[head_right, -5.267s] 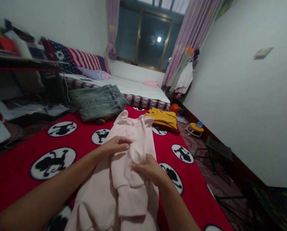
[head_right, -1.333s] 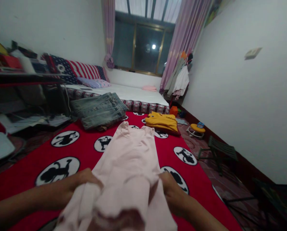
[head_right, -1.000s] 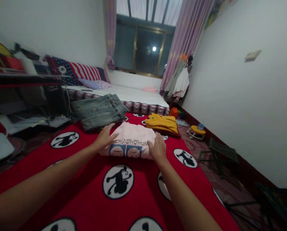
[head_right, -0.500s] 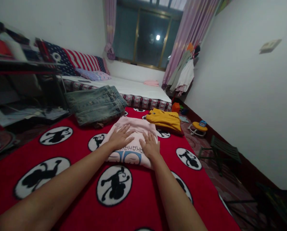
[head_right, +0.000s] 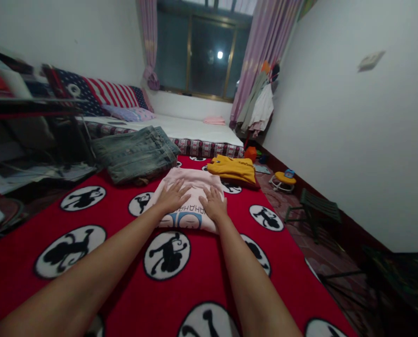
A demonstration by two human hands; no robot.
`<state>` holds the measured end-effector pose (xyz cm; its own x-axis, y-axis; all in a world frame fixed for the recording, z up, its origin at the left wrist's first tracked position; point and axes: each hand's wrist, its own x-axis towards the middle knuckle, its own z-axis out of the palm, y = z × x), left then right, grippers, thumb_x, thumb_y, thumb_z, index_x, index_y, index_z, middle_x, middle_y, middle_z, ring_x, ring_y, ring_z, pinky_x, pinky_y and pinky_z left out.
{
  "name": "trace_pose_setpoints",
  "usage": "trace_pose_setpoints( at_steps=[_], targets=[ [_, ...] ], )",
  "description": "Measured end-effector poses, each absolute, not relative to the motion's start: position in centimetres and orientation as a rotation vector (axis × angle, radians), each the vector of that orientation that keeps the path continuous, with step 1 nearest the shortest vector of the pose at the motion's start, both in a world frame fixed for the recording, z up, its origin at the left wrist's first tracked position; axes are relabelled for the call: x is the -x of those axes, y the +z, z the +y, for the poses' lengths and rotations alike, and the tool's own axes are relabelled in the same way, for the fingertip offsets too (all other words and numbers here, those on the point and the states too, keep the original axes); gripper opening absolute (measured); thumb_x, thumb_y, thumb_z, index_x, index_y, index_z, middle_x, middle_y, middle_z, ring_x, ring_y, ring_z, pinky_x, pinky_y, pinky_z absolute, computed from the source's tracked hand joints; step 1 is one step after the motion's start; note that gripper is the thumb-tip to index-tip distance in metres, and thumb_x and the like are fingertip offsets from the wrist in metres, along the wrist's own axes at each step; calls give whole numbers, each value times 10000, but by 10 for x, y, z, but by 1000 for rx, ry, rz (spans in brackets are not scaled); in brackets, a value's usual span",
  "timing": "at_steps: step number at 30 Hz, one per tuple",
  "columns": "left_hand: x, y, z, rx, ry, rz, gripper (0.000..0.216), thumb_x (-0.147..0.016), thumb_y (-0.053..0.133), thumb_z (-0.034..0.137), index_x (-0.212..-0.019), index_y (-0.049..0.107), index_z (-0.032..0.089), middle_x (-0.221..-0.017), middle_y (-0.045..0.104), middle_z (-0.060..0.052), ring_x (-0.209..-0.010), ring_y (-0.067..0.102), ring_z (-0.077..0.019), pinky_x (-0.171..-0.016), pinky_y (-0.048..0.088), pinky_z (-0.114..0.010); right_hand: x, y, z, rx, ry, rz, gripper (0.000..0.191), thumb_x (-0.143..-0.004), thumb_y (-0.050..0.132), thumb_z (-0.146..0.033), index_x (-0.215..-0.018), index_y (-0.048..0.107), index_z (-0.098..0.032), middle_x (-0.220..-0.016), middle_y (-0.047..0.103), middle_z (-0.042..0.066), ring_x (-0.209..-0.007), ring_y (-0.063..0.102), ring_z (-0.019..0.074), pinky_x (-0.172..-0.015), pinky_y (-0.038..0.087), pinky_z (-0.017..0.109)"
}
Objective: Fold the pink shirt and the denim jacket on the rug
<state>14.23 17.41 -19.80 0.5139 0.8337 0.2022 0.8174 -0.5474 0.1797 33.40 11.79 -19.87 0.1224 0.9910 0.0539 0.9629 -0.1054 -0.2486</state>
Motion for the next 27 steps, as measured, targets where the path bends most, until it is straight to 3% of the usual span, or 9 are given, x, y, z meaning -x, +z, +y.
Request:
trace_pose_setpoints(
  at_steps=[9,13,17,19,21,24,27],
  targets=[
    [-118,-197,142,-2584,245,1464,607,-959,224,556,-1507,285,301,-1609,144,-70,-1483,113,-288,-1141,161,-573,-341,-201,93,2130,216,-1931,562,-996,242,-473,-1522,238,-275,-1617,128,55,-1490,64,252,-1132,204,570],
    [-102,-200,123,-2614,310,1465,618,-964,213,568,-1496,316,272,-1596,211,-79,-1472,167,-288,-1144,198,-526,-353,-211,68,2083,178,-1892,531,-996,270,-426,-1492,318,-246,-1602,196,66,-1472,173,250,-1139,183,573],
    [-89,-203,106,-2662,479,1383,653,-948,234,614,-1457,399,239,-1560,314,-94,-1447,250,-277,-1153,206,-496,-363,-215,48,1890,85,-1676,476,-966,332,-453,-1281,581,-198,-1410,528,98,-1294,476,230,-1069,356,418],
    [-84,-204,99,-2715,535,1291,685,-903,343,657,-1436,430,236,-1541,352,-101,-1426,297,-283,-1153,208,-505,-368,-212,40,1849,-4,-1504,530,-960,290,-502,-1098,671,-161,-1194,662,130,-1112,591,239,-945,439,361],
    [-82,-204,95,-2782,585,1188,746,-819,508,668,-1423,446,235,-1521,385,-112,-1394,351,-295,-1151,224,-501,-370,-206,34,1907,-56,-1351,619,-958,220,-556,-988,692,-157,-1013,704,139,-967,630,257,-838,461,360],
    [-84,-204,91,-2857,726,1034,749,-758,658,509,-1418,448,223,-1479,448,-106,-1343,427,-281,-1132,297,-439,-366,-200,27,2012,11,-1344,613,-939,243,-611,-1024,684,-193,-929,713,105,-899,645,266,-771,454,357],
    [-88,-206,91,-2897,837,934,697,-771,631,283,-1433,422,219,-1431,509,-88,-1305,478,-252,-1088,376,-394,-356,-202,28,1983,64,-1522,554,-858,482,-600,-1228,598,-205,-1077,698,98,-938,649,277,-780,459,358]
  ],
)
